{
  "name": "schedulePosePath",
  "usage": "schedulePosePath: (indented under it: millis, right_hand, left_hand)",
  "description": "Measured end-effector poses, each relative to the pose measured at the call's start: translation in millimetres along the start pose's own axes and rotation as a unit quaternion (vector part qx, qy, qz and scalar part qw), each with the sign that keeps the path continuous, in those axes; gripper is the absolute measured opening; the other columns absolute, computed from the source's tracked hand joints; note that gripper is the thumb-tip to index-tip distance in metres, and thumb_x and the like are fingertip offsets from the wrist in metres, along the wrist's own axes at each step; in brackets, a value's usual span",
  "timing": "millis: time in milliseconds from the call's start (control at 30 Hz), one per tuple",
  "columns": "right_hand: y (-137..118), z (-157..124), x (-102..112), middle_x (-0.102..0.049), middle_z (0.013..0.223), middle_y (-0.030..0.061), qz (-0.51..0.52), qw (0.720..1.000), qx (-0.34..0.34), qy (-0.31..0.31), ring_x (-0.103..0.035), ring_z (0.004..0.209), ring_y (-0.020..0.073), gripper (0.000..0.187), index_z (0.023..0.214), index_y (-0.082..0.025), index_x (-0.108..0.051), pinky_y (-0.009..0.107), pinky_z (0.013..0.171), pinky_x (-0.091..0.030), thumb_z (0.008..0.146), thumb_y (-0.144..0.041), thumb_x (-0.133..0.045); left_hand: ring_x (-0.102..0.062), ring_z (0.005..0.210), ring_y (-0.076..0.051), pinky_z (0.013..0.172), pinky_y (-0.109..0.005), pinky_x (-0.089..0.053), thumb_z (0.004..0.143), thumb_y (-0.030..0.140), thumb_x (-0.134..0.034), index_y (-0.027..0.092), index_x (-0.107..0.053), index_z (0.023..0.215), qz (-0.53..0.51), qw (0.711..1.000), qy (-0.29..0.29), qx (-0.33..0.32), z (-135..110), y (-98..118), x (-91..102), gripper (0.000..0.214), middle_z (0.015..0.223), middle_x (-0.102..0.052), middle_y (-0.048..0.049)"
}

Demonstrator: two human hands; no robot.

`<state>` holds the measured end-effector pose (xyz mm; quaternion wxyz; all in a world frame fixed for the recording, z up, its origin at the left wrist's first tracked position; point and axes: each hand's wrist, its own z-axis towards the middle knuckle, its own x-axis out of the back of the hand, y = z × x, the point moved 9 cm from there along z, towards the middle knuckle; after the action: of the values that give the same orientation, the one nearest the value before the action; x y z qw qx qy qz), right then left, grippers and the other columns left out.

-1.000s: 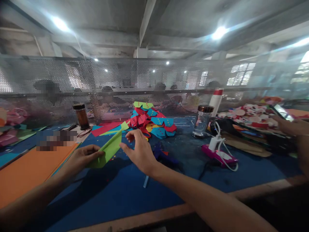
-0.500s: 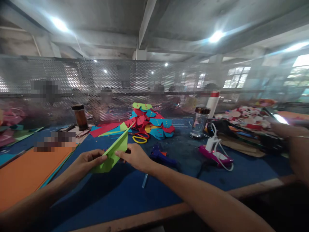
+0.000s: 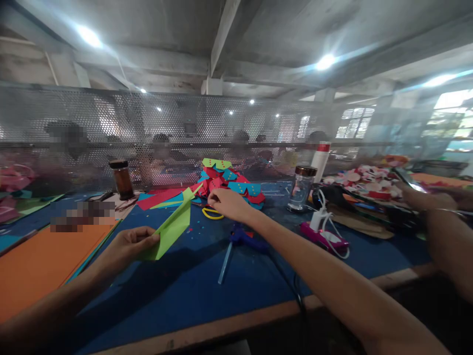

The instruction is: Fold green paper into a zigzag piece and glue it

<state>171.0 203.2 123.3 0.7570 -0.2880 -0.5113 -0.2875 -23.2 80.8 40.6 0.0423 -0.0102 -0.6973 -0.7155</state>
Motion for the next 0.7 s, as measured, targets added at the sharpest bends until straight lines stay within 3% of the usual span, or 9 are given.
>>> schedulePosePath:
  millis: [200,333,700]
  right_hand:
    - [31.7,30.1,-44.6,-0.07,0.102,0.0105,-0.109,0.989,-0.031,-0.099,-0.064,0.096,0.0234,0.017,0.097,-0.015,-0.069,0.028,0.075,-0.046,0.09,-0.026,-0.058]
    - [35.5,42.3,-70.9,-0.061,0.12,0.0106,-0.155,0.974,-0.041,-0.158,-0.062,0.102,0.0228,0.031,0.119,-0.015,-0.059,0.041,0.085,-0.053,0.094,-0.032,-0.059]
    - [30.1,51.2,-84.4,-0.059,0.123,0.01,-0.219,0.945,-0.068,-0.233,-0.061,0.103,0.0229,0.034,0.123,-0.016,-0.056,0.043,0.085,-0.054,0.094,-0.033,-0.059]
  left_hand:
    - [-0.061,0.054,-0.014,0.054,-0.024,-0.048,0.063,0.047,-0.079,0.018,-0.069,0.083,-0.002,0.999,0.041,-0.021,5.7,-0.1,22.6,0.037,0.066,-0.069,0.002]
    - [-0.06,0.053,-0.013,0.054,-0.024,-0.048,0.06,0.046,-0.08,0.018,-0.069,0.076,0.016,0.997,0.066,-0.027,4.9,8.6,33.1,0.034,0.062,-0.067,0.0032]
    - [-0.062,0.056,-0.016,0.053,-0.025,-0.049,0.061,0.054,-0.078,0.018,-0.068,0.079,0.023,0.997,0.06,-0.034,8.8,2.4,32.3,0.041,0.066,-0.069,0.0001]
